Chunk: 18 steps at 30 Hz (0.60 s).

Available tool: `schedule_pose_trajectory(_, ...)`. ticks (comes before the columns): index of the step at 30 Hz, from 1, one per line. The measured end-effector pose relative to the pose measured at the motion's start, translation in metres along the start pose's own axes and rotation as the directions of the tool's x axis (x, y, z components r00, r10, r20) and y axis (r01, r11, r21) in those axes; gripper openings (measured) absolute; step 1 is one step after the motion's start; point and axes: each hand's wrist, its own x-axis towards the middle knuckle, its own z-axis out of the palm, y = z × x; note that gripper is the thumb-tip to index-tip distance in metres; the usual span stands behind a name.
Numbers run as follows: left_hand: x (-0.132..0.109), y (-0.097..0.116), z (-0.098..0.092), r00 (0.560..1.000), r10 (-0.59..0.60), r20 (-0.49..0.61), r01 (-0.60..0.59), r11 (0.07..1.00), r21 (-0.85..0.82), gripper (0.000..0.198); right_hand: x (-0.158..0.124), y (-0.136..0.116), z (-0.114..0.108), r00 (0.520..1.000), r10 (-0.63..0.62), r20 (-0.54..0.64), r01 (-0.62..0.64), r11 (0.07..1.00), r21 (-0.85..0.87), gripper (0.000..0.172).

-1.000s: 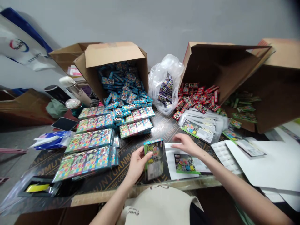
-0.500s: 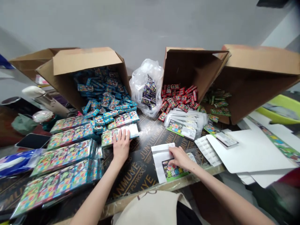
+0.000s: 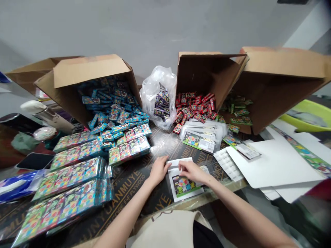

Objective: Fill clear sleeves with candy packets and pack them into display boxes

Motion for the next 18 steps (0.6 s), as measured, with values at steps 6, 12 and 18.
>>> schedule_pose_trajectory(6, 0.032, -0.01, 0.029, 0.984, -0.16, 0.075, 0.166, 0.982, -0.091, 0.017, -0.01, 0.013, -0.02, 0.994, -0.021, -0.108, 0.011, 0.996, -0.093, 0.007)
schedule_pose_trajectory(12, 0.067, 0.006, 0.058, 0.972, -0.203, 0.121, 0.224, 0.955, -0.196, 0.021, -0.008, 0.04, -0.048, 0.928, 0.022, -0.372, -0.134, 0.951, -0.279, 0.016)
schedule_pose_trajectory(18, 0.051, 0.016, 0.041, 0.978, -0.205, 0.043, 0.209, 0.959, -0.191, 0.034, 0.003, 0.093, -0.105, 0.759, 0.134, -0.637, -0.541, 0.673, -0.504, 0.074)
